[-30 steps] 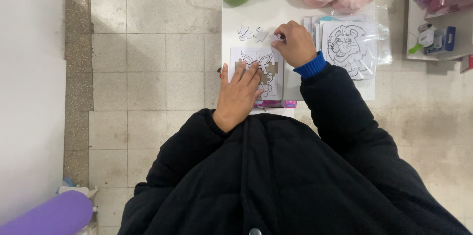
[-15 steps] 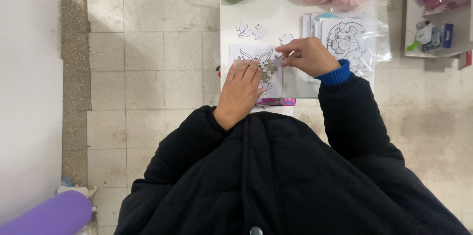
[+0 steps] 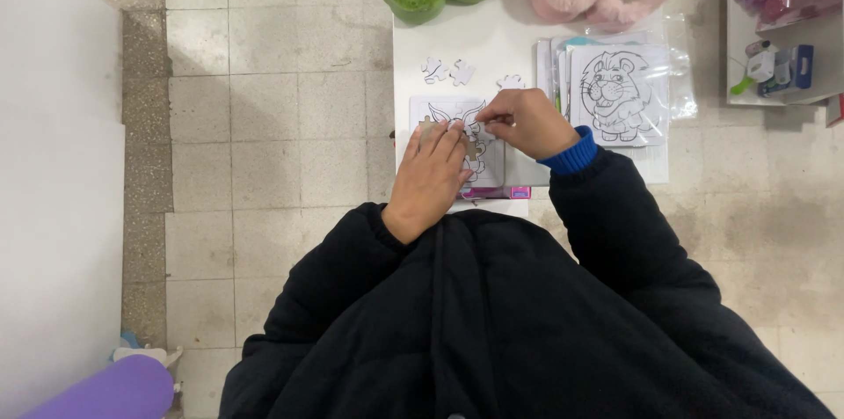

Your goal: Assembling a small wooden animal-shaped puzzle on a display counter.

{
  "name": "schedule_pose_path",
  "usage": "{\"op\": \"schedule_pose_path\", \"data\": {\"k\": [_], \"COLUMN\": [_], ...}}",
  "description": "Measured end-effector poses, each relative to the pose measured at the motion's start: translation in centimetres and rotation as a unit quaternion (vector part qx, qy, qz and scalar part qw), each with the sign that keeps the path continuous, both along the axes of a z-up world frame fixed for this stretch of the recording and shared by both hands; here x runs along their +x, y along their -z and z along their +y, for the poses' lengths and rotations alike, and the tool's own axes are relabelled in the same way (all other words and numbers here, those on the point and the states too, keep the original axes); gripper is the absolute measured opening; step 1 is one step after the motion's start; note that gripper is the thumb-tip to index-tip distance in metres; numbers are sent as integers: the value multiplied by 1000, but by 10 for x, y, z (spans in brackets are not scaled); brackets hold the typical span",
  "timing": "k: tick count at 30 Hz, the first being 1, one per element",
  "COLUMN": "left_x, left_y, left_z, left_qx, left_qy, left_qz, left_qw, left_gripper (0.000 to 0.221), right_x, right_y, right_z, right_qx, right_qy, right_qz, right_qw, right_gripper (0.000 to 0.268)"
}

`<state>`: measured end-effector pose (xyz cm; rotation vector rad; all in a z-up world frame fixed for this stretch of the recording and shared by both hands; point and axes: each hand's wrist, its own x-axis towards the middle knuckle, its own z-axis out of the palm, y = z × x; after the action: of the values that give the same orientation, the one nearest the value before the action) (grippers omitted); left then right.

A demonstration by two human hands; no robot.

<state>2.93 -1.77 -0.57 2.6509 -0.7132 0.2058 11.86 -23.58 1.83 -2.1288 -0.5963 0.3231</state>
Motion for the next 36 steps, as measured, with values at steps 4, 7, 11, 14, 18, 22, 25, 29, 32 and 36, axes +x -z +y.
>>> {"op": "schedule_pose_path", "data": {"k": [4, 7, 11, 14, 18, 22, 25, 29, 32, 36], "left_x": [0, 0, -1, -1, -1, 0, 0, 0, 1, 2], "left_y": [-3, 0, 0, -4, -3, 0, 0, 3, 1, 2], "left_z": [-1, -1, -1, -2, -3, -2, -2, -3, -3, -3], "left_qx": [7, 13, 14, 15, 14, 24, 17, 22, 24, 28], "left_qy": [2, -4, -5, -6, -10, -6, -6, -7, -5, -5], "left_qz": [7, 12, 0, 4, 4, -3, 8, 6, 7, 6], "left_qw": [1000, 1000, 1000, 1000, 1000, 1000, 1000, 1000, 1000, 1000], "left_gripper": [53, 54, 54, 54, 52, 51, 50, 49, 50, 48], "right_x": [-4, -6, -8, -9, -10, -14, -22, -27, -31, -38], "right_y": [-3, -3, 0, -1, -2, 10, 16, 8, 5, 9], "right_z": [3, 6, 6, 6, 7, 9, 13, 17, 18, 17], "right_qx": [-25, -39, -50, -57, -47, -89, -118, -152, -177, -189], "right_qy": [-10, 0, 29, 32, 25, 33, 41, 34, 11, 10], "right_qz": [-29, -54, -43, -47, -57, -84, -203, -223, -243, -276], "right_qw": [999, 998, 997, 997, 997, 992, 971, 962, 954, 942], "right_gripper": [22, 20, 23, 22, 20, 19, 15, 18, 22, 29]}}
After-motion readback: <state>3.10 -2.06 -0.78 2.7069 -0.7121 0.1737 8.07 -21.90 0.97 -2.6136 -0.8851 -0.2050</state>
